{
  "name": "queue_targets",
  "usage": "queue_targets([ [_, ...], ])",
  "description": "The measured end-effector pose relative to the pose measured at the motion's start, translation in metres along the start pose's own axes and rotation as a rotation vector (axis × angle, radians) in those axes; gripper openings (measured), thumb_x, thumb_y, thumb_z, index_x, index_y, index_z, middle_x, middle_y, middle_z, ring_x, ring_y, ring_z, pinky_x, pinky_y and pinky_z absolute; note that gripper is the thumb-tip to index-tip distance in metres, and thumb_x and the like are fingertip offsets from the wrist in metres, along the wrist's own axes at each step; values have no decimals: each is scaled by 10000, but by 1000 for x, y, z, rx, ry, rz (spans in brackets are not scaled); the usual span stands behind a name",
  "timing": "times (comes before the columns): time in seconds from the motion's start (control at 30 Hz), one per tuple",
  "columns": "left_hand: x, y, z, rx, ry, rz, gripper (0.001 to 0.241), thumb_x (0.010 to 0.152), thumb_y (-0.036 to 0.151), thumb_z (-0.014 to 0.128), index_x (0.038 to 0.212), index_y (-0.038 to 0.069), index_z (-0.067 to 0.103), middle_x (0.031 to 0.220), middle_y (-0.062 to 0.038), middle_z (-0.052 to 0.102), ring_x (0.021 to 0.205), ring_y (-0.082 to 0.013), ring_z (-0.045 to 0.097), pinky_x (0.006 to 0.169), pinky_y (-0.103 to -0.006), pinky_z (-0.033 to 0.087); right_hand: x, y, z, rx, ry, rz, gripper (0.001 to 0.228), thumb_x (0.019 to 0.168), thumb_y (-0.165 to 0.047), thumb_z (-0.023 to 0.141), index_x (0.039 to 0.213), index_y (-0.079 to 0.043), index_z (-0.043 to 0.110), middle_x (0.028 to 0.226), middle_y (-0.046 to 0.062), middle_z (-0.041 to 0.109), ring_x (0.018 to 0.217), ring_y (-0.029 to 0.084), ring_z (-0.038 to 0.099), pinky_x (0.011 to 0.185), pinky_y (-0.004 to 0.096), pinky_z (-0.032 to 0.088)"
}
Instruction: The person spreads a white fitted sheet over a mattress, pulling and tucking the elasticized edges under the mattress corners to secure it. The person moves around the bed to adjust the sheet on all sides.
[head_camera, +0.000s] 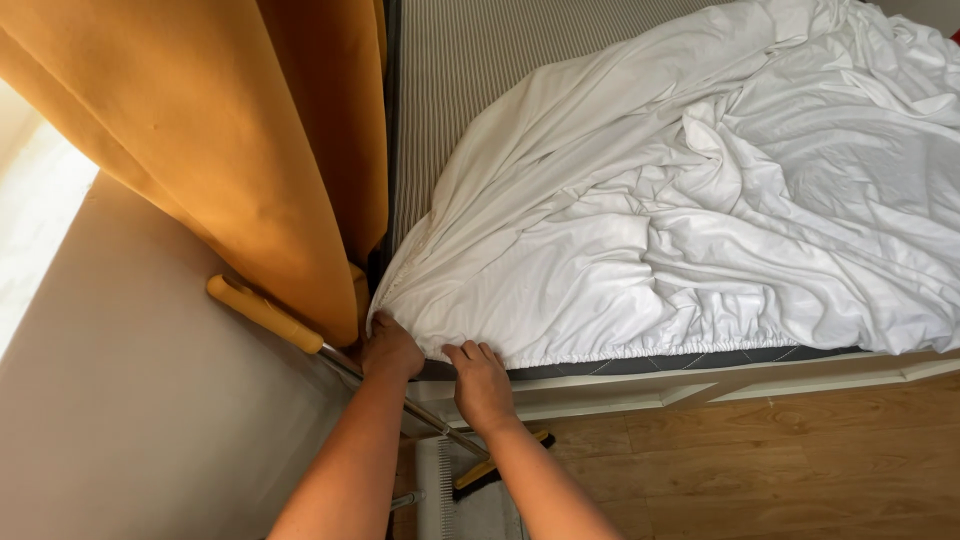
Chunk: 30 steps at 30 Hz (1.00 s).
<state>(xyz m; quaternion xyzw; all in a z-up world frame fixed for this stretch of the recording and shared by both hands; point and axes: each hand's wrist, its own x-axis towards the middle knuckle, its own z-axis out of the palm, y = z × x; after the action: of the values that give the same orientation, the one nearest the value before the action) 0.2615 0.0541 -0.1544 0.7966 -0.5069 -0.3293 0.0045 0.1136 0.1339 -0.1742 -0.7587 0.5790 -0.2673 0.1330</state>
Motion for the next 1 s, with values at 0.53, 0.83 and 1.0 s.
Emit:
queue_targets([
  [0.53,81,-27,37,-760,9,-113,798,896,366,577,1551,-21,339,1585,-216,428,1404,-344,478,1160,-403,376,-12,-16,19,117,-99,-131,534,766,112,592,1234,-118,707,1058,58,689,1090,266,592,955,399,400],
  [0.83,98,-23,41,-1025,195,-156,847,866,532,590,1518,2,482,1580,-177,490,1397,-324,506,1163,-388,383,-11,2,62,-190,-321,-240,534,880,-41,593,1409,-114,585,1228,36,636,1183,211,534,999,379,365],
  [1.0,125,-29,50,-1186,98,-81,843,912,629,464,1563,95,431,1601,-116,453,1412,-282,466,1181,-377,311,-18,12,37,-472,-701,-142,782,966,-65,529,1676,-274,276,1300,40,621,1347,202,434,1202,402,218],
])
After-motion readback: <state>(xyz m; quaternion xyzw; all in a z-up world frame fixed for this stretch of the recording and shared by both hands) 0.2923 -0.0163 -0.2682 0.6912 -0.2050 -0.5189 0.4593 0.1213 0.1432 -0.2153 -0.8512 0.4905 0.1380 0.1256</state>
